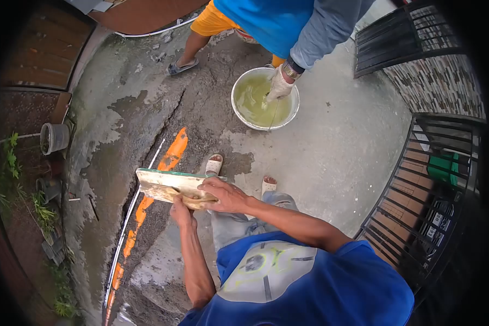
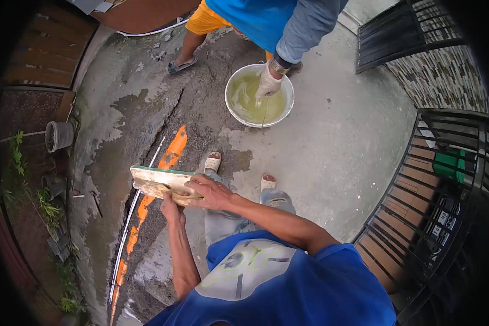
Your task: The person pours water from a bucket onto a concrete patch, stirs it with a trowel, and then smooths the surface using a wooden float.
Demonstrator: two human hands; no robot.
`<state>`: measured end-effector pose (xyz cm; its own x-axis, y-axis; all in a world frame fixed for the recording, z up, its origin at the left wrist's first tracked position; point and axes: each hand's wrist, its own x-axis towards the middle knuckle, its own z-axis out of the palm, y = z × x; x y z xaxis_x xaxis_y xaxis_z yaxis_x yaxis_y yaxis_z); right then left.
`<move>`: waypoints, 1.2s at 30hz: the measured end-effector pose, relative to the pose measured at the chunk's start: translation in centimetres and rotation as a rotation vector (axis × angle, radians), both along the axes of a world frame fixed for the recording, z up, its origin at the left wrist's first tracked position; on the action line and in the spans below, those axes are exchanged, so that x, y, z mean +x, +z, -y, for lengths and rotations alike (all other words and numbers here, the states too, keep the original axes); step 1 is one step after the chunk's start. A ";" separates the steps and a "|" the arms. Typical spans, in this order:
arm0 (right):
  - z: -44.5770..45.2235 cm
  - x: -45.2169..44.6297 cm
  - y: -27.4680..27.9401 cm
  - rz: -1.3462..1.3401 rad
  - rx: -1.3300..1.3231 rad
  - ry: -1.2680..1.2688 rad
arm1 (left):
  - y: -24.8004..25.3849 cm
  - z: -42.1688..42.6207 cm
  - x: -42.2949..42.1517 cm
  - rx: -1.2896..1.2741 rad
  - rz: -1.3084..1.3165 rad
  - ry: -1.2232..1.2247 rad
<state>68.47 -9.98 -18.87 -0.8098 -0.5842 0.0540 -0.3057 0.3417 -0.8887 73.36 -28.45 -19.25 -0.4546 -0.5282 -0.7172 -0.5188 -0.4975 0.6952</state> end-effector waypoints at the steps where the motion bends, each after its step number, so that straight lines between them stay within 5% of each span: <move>1: -0.3 0.4 -0.2 -0.042 -0.135 -0.172 | 0.0 1.1 1.4 -0.091 0.007 0.033; 5: -0.2 -3.1 -4.6 0.381 -0.102 -0.655 | -0.8 3.7 5.7 -0.236 0.014 0.042; 6: 0.5 -3.3 -6.2 0.477 -0.263 -0.669 | -1.6 4.3 6.1 -0.250 0.002 0.074; 9: 1.9 -2.7 -10.9 0.375 -0.187 -0.684 | -4.0 5.9 5.9 -0.081 -0.150 0.126; 13: 4.3 -4.1 -15.3 0.477 -0.169 -0.862 | -7.4 12.3 5.5 -0.178 -0.103 0.060; 19: 20.1 -9.8 -11.8 0.029 -0.255 -0.649 | -10.8 20.3 7.0 -0.348 -0.079 0.057; 24: 35.1 -15.3 -15.0 0.170 -0.011 -0.644 | -11.5 26.1 10.3 -0.221 0.026 0.141; 26: 37.9 -16.3 -13.9 0.619 -0.098 -0.314 | -13.1 27.8 12.8 -0.218 0.069 0.262; 29: 44.8 -15.9 -19.4 0.367 -0.279 -0.370 | -18.2 29.3 19.0 -0.245 0.175 0.242; 31: 47.3 -16.2 -18.7 0.459 -0.197 -0.242 | -18.6 29.2 19.9 -0.279 0.093 0.067; 33: 49.5 -15.1 -17.4 0.558 -0.116 -0.151 | -20.3 29.1 21.3 -0.291 0.135 0.124; 35: 50.7 -14.0 -16.4 0.692 -0.570 -0.079 | -24.8 29.3 24.3 -0.092 0.171 0.272; 36: 50.7 -13.3 -15.1 0.585 -0.453 -0.116 | -25.1 29.2 24.1 -0.063 0.121 0.364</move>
<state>55.16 -60.65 -34.02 -0.8350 -0.5166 -0.1895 0.2759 -0.0951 -0.9565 97.42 -57.65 -44.33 -0.1440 -0.6838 -0.7153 -0.3963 -0.6225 0.6748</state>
